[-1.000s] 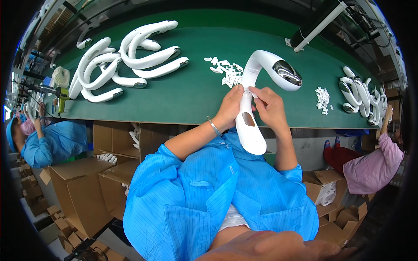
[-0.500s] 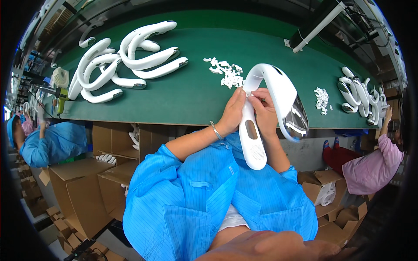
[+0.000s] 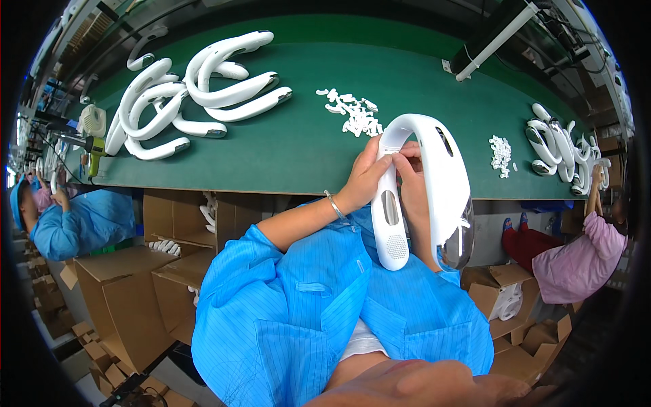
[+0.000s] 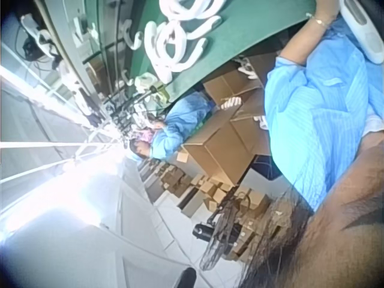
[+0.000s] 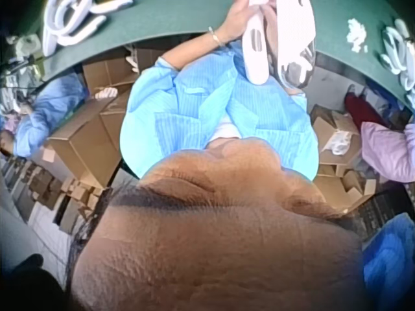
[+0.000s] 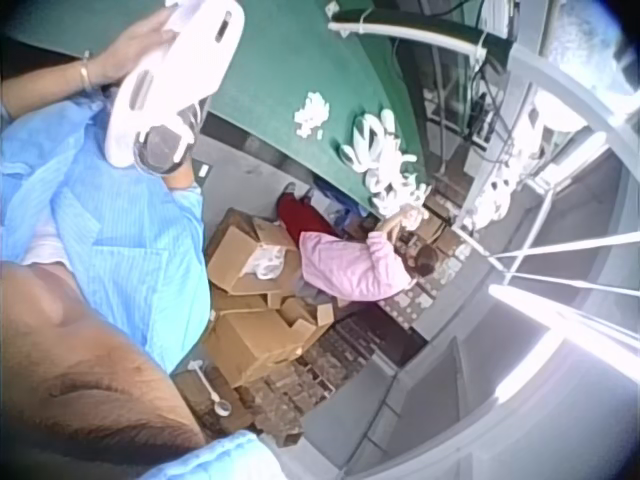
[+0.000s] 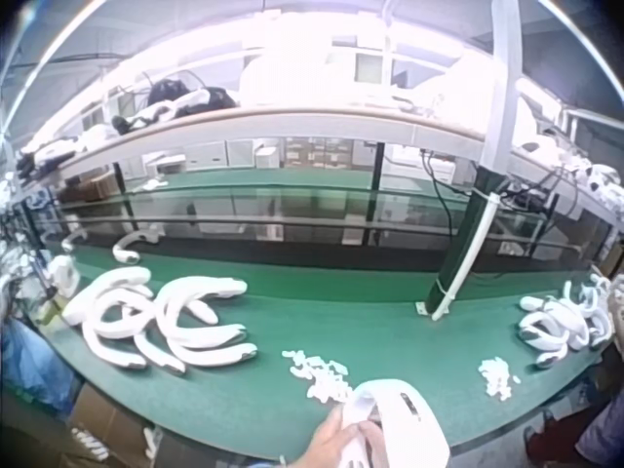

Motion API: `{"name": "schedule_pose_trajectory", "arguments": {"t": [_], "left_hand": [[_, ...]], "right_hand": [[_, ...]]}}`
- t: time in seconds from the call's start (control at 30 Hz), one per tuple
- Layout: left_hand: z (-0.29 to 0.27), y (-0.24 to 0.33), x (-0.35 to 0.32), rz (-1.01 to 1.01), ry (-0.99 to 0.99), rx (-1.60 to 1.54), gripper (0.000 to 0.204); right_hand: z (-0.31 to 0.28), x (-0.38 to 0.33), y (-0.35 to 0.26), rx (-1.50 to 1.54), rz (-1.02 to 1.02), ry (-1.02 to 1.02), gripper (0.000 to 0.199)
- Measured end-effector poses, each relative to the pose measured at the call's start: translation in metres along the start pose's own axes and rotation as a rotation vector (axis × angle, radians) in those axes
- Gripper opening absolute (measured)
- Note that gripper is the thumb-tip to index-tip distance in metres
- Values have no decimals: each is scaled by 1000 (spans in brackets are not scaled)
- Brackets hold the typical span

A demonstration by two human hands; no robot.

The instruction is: Manually assemble small white internal components into the plastic body of a neck massager.

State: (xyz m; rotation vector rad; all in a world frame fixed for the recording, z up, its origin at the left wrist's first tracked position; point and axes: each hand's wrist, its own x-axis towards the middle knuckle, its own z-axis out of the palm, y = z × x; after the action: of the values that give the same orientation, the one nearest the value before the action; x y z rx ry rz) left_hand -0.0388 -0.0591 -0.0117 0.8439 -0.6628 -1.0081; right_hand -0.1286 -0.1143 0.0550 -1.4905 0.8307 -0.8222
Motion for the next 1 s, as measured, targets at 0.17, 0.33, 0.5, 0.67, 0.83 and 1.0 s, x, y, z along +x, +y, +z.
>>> {"name": "schedule_pose_trajectory", "arguments": {"t": [0.17, 0.33, 0.5, 0.67, 0.83, 1.0], "left_hand": [[5, 8, 2, 80, -15, 169, 43], [4, 18, 0, 185, -20, 386, 38], [8, 20, 7, 205, -30, 456, 34], [8, -7, 20, 27, 122, 165, 26], [-15, -49, 60, -111, 82, 22, 34], [67, 3, 107, -50, -207, 413, 39]], "right_hand": [[-2, 6, 32, 210, -80, 88, 34], [-27, 10, 66, 600, 196, -142, 37], [-39, 3, 72, 624, 173, -126, 34], [-44, -3, 88, 616, 146, -127, 31], [-50, -14, 34, 927, 507, -275, 32], [-147, 30, 14, 499, 241, 168, 24]]}}
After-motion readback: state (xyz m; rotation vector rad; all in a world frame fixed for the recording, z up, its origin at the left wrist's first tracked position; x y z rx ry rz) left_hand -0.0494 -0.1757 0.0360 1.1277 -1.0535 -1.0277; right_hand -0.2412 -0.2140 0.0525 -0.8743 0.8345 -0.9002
